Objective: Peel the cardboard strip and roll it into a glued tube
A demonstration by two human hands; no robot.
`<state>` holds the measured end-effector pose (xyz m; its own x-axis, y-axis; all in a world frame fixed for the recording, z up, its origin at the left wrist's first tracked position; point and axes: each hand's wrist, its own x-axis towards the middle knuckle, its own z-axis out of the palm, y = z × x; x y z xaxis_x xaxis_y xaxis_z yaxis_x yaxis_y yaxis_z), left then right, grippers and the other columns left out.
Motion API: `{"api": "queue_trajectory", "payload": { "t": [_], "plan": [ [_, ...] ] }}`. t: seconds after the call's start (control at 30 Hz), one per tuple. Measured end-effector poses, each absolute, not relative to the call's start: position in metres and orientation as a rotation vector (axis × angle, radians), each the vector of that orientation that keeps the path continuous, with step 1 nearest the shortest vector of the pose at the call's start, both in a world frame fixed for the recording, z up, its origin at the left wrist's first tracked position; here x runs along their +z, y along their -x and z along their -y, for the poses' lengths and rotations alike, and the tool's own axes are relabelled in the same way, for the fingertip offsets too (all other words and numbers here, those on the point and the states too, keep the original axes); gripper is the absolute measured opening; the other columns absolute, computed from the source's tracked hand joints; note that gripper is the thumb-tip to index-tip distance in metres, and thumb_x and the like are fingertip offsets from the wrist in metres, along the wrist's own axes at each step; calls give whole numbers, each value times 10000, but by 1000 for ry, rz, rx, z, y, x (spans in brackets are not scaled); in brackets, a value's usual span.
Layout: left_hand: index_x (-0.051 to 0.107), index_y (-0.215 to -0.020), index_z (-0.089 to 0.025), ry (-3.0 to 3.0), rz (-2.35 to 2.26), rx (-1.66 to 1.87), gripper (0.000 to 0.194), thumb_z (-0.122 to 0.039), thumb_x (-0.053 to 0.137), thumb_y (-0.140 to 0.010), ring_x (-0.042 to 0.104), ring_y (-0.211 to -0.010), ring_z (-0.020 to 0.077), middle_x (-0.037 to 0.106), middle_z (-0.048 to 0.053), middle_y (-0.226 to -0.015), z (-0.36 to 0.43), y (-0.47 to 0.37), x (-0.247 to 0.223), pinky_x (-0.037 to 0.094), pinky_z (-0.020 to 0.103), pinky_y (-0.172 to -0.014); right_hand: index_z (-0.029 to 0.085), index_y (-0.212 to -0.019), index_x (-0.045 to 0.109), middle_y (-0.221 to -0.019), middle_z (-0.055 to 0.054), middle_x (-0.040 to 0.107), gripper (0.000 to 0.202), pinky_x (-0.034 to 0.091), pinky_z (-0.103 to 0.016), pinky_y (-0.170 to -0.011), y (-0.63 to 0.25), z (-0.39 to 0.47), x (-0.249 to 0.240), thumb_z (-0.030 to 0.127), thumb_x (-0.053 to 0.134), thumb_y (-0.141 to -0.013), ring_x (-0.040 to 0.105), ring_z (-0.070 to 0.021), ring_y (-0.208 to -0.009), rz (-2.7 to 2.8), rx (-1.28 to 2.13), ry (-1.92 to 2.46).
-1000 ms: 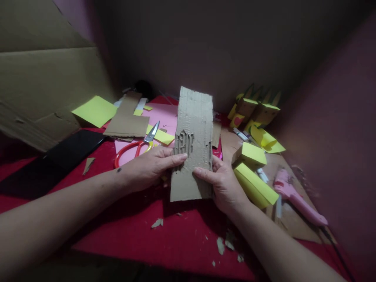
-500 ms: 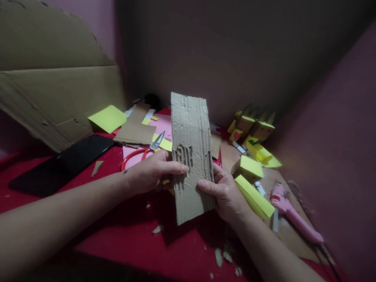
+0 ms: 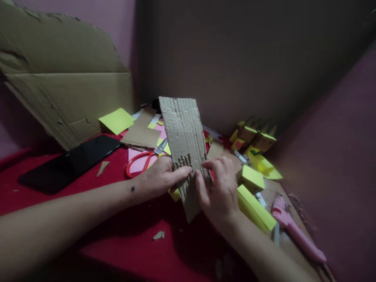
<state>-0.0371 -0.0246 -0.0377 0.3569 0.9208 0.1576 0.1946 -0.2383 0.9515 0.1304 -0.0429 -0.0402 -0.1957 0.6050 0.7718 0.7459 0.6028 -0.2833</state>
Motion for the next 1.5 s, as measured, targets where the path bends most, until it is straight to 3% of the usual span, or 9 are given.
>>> {"api": "queue_trajectory", "payload": {
  "t": [0.17, 0.47, 0.87, 1.37, 1.5],
  "plan": [
    [601, -755, -139, -1860, -822, 1002, 166, -242, 485, -814, 583, -642, 149, 606, 1, -688, 31, 36, -37, 501, 244, -560, 196, -755, 484, -733, -45, 530, 114, 423, -332, -630, -126, 42, -32, 228, 503, -862, 498, -193, -690, 2023, -149, 1099],
    [601, -737, -134, -1926, -768, 928, 148, -181, 475, -799, 585, -643, 145, 615, 1, -676, 30, 34, -34, 497, 231, -550, 197, -754, 460, -709, -67, 540, 143, 447, -340, -639, -126, 39, -46, 116, 432, -869, 509, -212, -700, 2074, -296, 1007],
    [652, -866, -149, -2037, -750, 890, 171, -228, 518, -795, 633, -904, 231, 693, 59, -912, 25, 41, -36, 524, 324, -802, 167, -865, 514, -794, -77, 555, 30, 461, -352, -664, -136, 44, -38, 154, 507, -839, 516, -206, -748, 2103, -107, 940],
    [595, -795, -169, -2048, -873, 831, 130, -240, 493, -756, 629, -885, 250, 678, 54, -870, 26, 39, -35, 526, 329, -759, 166, -844, 552, -769, -81, 614, 133, 510, -339, -666, -136, 38, -46, 69, 468, -879, 576, -191, -740, 2065, -293, 854],
    [588, -819, -165, -2077, -840, 848, 140, -232, 479, -762, 618, -873, 238, 654, 60, -886, 26, 39, -35, 527, 322, -748, 168, -873, 558, -792, -85, 618, 44, 520, -351, -680, -136, 40, -45, 134, 554, -846, 586, -205, -771, 2080, -255, 843]
  ]
}}
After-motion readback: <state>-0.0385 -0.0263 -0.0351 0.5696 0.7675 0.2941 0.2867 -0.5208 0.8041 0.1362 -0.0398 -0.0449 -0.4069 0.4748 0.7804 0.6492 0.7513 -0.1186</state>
